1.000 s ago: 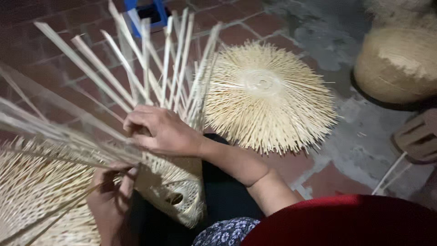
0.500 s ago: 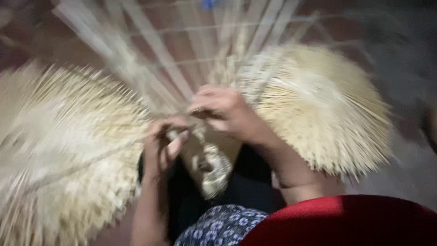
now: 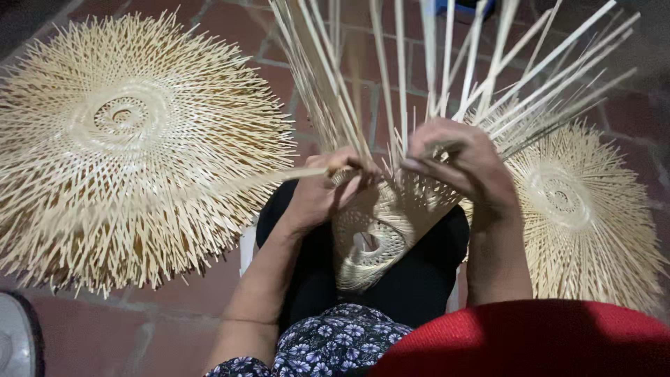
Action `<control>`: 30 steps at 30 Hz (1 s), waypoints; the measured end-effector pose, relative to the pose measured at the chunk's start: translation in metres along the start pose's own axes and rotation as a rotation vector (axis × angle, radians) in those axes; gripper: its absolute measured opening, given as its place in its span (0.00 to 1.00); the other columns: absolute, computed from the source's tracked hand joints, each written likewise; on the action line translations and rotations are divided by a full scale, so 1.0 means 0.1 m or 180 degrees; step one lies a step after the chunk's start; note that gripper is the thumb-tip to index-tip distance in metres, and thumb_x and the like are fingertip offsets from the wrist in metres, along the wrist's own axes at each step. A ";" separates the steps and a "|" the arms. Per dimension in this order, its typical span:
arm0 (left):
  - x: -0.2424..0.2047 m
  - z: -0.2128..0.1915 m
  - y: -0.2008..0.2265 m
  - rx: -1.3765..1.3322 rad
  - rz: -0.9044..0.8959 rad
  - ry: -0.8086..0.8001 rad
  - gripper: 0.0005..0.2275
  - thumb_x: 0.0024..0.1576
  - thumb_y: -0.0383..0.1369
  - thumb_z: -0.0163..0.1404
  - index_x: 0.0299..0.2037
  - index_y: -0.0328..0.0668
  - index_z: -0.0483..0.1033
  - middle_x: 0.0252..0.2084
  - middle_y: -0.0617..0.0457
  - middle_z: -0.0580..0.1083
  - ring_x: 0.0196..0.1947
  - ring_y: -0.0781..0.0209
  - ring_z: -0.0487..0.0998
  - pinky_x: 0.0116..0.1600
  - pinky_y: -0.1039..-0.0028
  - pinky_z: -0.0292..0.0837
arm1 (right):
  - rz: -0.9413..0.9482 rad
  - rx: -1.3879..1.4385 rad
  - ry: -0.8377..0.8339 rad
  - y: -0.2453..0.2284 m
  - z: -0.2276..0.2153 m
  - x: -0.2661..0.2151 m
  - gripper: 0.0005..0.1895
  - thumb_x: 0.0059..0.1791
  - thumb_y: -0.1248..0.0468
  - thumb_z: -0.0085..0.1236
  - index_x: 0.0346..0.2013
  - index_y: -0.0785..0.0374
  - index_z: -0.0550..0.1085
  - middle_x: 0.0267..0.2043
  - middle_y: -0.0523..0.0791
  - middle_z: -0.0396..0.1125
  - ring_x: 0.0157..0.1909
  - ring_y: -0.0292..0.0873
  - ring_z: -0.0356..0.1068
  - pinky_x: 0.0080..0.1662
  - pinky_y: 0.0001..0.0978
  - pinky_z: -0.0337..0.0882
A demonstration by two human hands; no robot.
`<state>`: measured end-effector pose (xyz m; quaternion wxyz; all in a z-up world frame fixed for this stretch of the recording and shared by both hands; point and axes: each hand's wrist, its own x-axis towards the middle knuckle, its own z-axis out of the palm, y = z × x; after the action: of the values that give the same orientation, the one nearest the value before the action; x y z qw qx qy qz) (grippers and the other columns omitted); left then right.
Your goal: The person weaves thin bamboo strips by hand to create the top and brim of a conical hat.
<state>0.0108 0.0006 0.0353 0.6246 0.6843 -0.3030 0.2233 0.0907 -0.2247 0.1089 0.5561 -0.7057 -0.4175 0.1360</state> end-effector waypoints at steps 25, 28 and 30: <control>-0.03 -0.01 0.02 0.0125 -0.0332 0.0356 0.05 0.59 0.26 0.56 0.43 0.35 0.77 0.37 0.50 0.81 0.38 0.63 0.84 0.44 0.74 0.81 | -0.0429 -0.3745 0.1816 -0.16 0.34 0.11 0.25 0.48 0.56 0.66 0.57 0.62 0.75 0.40 0.49 0.63 0.38 0.44 0.63 0.37 0.38 0.67; -0.06 0.01 0.03 0.0103 -0.0148 0.0328 0.06 0.58 0.25 0.58 0.42 0.34 0.77 0.35 0.50 0.80 0.37 0.64 0.84 0.44 0.74 0.80 | -0.0341 -0.4557 0.1520 -0.12 0.36 0.15 0.16 0.46 0.56 0.69 0.45 0.59 0.80 0.34 0.46 0.63 0.35 0.44 0.64 0.37 0.42 0.70; -0.07 0.02 0.03 -0.0177 -0.0182 0.0374 0.06 0.59 0.25 0.56 0.43 0.33 0.76 0.36 0.49 0.80 0.38 0.63 0.83 0.45 0.74 0.81 | -0.0238 -0.4826 0.1406 -0.12 0.34 0.17 0.14 0.44 0.55 0.70 0.38 0.59 0.80 0.31 0.45 0.63 0.34 0.44 0.66 0.37 0.43 0.71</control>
<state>0.0041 -0.0005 0.0325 0.6662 0.6607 -0.2523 0.2367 0.0737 -0.1895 0.1126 -0.0023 -0.8884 -0.2998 -0.3477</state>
